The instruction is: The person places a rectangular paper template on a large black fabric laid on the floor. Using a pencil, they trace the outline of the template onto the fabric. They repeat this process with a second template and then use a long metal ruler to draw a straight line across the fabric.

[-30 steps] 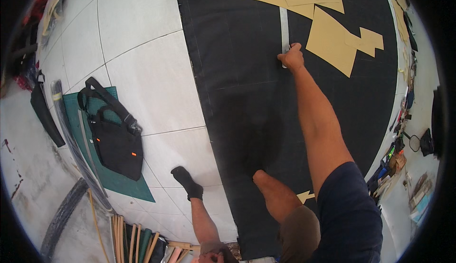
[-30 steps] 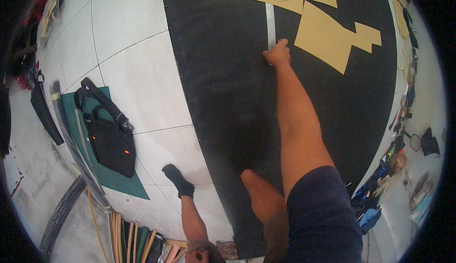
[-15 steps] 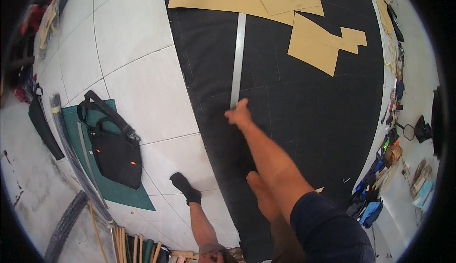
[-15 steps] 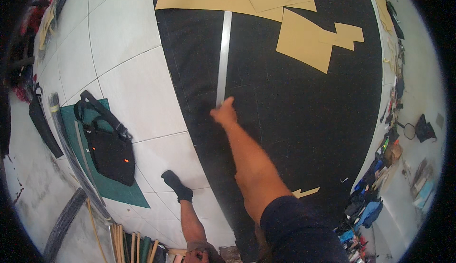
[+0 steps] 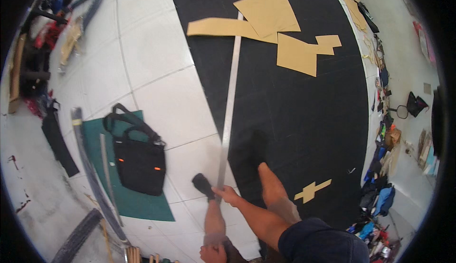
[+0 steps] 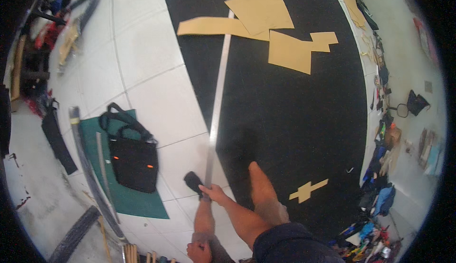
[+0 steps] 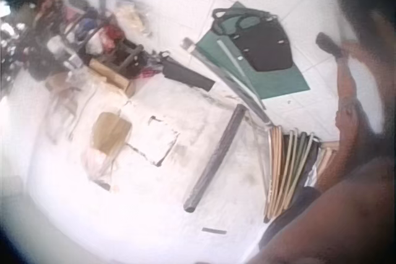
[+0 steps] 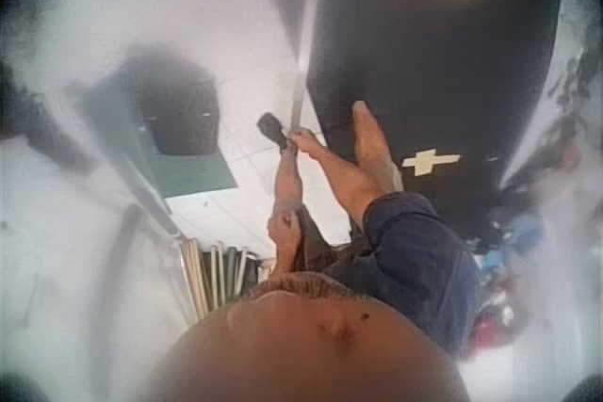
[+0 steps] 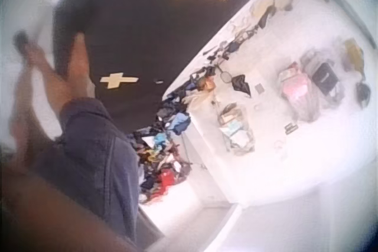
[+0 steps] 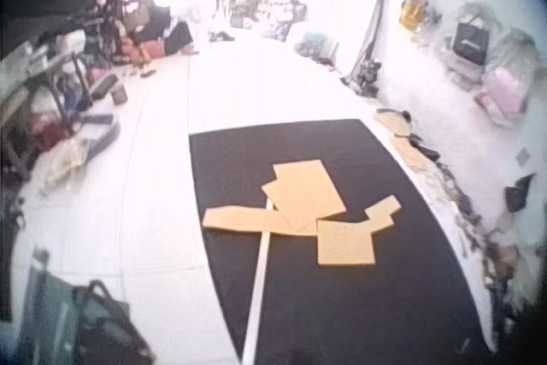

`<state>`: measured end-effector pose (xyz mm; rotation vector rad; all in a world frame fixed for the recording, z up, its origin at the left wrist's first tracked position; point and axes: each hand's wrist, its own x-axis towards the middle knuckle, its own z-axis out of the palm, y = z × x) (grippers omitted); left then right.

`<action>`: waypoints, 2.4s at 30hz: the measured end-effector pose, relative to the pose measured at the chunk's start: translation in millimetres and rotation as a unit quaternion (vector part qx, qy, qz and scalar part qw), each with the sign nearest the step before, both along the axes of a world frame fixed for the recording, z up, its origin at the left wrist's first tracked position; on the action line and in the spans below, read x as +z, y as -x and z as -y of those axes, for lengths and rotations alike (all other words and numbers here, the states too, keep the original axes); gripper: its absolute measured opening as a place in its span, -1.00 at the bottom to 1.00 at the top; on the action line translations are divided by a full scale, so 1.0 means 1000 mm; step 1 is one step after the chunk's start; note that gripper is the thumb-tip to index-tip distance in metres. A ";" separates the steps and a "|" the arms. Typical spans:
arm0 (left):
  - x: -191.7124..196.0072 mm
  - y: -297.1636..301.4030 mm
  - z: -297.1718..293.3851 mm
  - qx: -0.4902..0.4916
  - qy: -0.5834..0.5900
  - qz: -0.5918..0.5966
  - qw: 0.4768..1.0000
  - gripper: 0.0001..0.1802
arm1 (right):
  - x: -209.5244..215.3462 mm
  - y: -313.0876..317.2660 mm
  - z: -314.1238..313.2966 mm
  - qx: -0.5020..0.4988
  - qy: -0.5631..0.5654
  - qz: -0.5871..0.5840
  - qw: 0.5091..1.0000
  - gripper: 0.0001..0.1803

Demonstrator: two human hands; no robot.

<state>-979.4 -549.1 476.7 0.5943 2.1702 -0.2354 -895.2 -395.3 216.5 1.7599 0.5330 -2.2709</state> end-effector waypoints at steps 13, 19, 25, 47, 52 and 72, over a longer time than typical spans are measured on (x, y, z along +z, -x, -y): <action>-0.071 0.212 0.071 0.202 -0.124 0.148 0.960 -0.58 | 0.136 0.070 0.123 0.121 -0.182 -0.051 0.974 -0.33; 0.057 0.158 -0.029 0.322 -0.055 0.374 0.868 -0.48 | 0.289 0.051 0.111 0.104 -0.212 -0.284 0.929 -0.17; 0.010 0.155 -0.020 0.062 0.013 0.302 0.951 -0.53 | 0.326 0.037 0.155 0.151 -0.322 -0.356 0.864 -0.17; 0.095 0.070 0.327 0.161 -0.160 0.180 0.957 -0.82 | 0.324 -0.472 0.599 -0.077 -0.278 0.396 0.872 -0.58; 0.111 0.049 0.436 0.176 -0.167 0.160 0.957 -0.69 | 0.308 -0.404 0.698 0.040 -0.248 0.268 0.930 -0.54; 0.123 -0.068 0.589 -0.128 -0.294 -0.109 0.941 -0.53 | 0.380 -0.599 0.724 -0.120 -0.274 0.290 0.909 -0.49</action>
